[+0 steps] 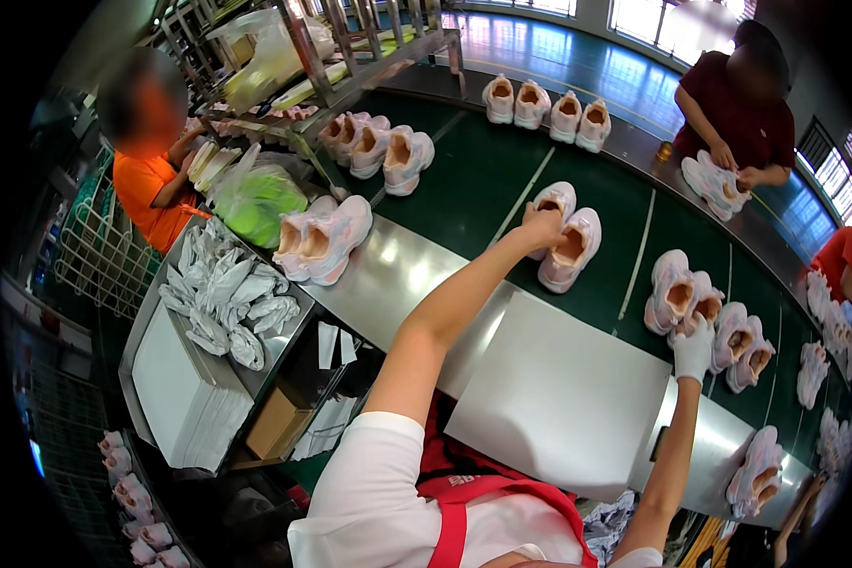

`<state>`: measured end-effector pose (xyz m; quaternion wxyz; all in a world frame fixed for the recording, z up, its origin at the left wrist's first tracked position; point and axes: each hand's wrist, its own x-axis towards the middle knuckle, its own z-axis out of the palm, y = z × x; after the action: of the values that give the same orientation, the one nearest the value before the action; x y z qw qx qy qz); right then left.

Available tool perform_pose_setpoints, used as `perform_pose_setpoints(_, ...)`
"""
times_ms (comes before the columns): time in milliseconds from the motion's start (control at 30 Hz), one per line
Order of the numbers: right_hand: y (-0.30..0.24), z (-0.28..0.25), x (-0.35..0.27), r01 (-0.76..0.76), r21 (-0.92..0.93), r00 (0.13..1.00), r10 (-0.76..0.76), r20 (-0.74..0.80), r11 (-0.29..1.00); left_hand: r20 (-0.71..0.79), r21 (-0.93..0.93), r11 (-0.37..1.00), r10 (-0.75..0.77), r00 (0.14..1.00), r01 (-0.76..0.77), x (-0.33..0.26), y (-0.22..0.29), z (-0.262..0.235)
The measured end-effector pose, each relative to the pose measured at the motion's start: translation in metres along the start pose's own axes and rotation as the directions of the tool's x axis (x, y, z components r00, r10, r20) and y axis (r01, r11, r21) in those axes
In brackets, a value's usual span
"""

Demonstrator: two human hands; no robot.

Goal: The person wraps pairs of pink sneakers with white tissue paper on a moving conveyor belt. They pick up the shoes, fold the paper around them, and place the wrapped pairs back onto the belt. The worker also handles loose paper and a small wooden block during the process.

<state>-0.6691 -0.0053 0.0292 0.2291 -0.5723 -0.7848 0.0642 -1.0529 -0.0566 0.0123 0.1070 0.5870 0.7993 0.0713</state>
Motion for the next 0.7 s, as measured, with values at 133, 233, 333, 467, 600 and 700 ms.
perform_pose_setpoints(133,-0.019,-0.019,-0.037,0.206,0.171,0.963,-0.169,-0.208,0.963,-0.226,-0.572,0.815,-0.051,0.973,-0.09,-0.035,-0.04,-0.06)
perform_pose_setpoints(233,-0.074,-0.023,-0.093,0.37,0.193,0.929,-0.359,-0.091,0.909,-0.86,-0.177,0.984,-0.14,0.491,-0.029,-0.041,-0.133,-0.071)
perform_pose_setpoints(333,-0.111,0.004,-0.148,0.275,0.17,0.932,-0.306,0.196,0.946,-0.656,-0.345,0.872,-0.488,0.575,0.347,-0.026,-0.242,-0.069)
perform_pose_setpoints(467,-0.13,0.01,-0.149,0.5,0.166,0.831,-0.525,0.185,0.85,-0.665,-0.304,0.754,-0.606,0.437,0.582,-0.011,-0.327,-0.052)
perform_pose_setpoints(600,-0.127,0.014,-0.148,0.481,0.17,0.839,-0.508,0.195,0.86,-0.48,-0.221,0.685,-0.696,0.534,0.694,0.006,-0.355,-0.055)
perform_pose_setpoints(700,-0.127,0.015,-0.146,0.482,0.165,0.837,-0.508,0.205,0.861,-0.363,-0.107,0.721,-0.669,0.649,0.684,0.006,-0.355,-0.062)
